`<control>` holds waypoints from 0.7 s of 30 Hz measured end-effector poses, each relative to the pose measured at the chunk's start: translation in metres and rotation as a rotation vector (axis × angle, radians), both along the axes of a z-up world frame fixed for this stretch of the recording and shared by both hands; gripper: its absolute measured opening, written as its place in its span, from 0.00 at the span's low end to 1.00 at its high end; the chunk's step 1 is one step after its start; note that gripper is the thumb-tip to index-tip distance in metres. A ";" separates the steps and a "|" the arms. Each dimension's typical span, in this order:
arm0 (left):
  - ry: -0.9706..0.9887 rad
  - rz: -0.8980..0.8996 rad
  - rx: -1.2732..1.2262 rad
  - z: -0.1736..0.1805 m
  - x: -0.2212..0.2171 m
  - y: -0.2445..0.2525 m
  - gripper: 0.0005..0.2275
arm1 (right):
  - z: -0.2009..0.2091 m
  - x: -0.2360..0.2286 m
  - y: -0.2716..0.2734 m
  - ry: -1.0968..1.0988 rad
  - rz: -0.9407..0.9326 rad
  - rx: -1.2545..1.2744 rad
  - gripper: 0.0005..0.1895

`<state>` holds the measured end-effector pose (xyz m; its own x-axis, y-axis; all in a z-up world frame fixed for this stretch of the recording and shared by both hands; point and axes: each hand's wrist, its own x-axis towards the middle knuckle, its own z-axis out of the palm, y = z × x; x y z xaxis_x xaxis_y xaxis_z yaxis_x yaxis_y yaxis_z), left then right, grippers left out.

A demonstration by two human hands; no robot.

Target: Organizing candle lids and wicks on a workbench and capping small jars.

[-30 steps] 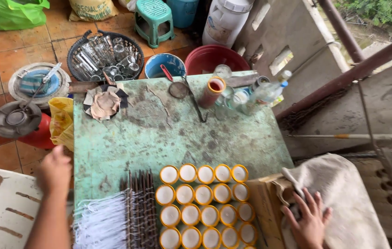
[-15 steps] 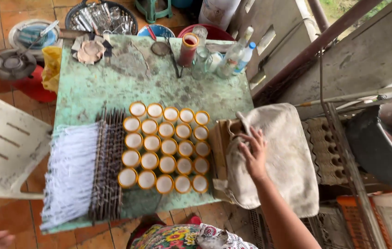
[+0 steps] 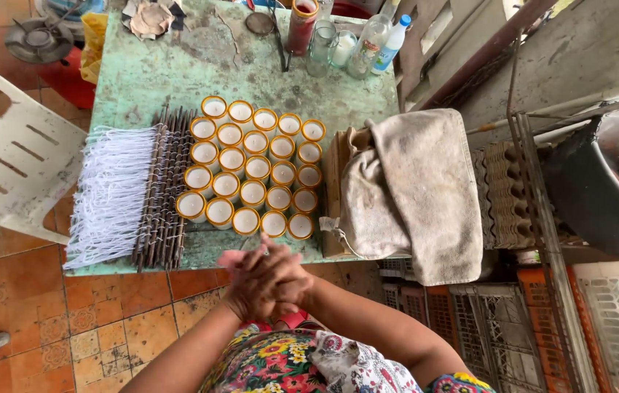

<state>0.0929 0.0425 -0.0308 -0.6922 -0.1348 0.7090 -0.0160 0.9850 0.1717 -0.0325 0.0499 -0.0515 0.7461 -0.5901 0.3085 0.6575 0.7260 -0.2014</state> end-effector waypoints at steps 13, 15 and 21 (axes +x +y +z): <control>0.213 0.499 1.807 0.007 -0.011 -0.024 0.22 | 0.072 -0.003 0.020 1.590 -1.097 -1.351 0.37; 0.331 0.325 2.050 0.050 -0.026 -0.034 0.23 | 0.058 -0.021 0.010 1.595 -1.236 -1.470 0.39; 0.078 0.464 1.698 -0.014 -0.011 -0.125 0.16 | 0.042 -0.092 -0.011 2.022 -1.117 -0.633 0.34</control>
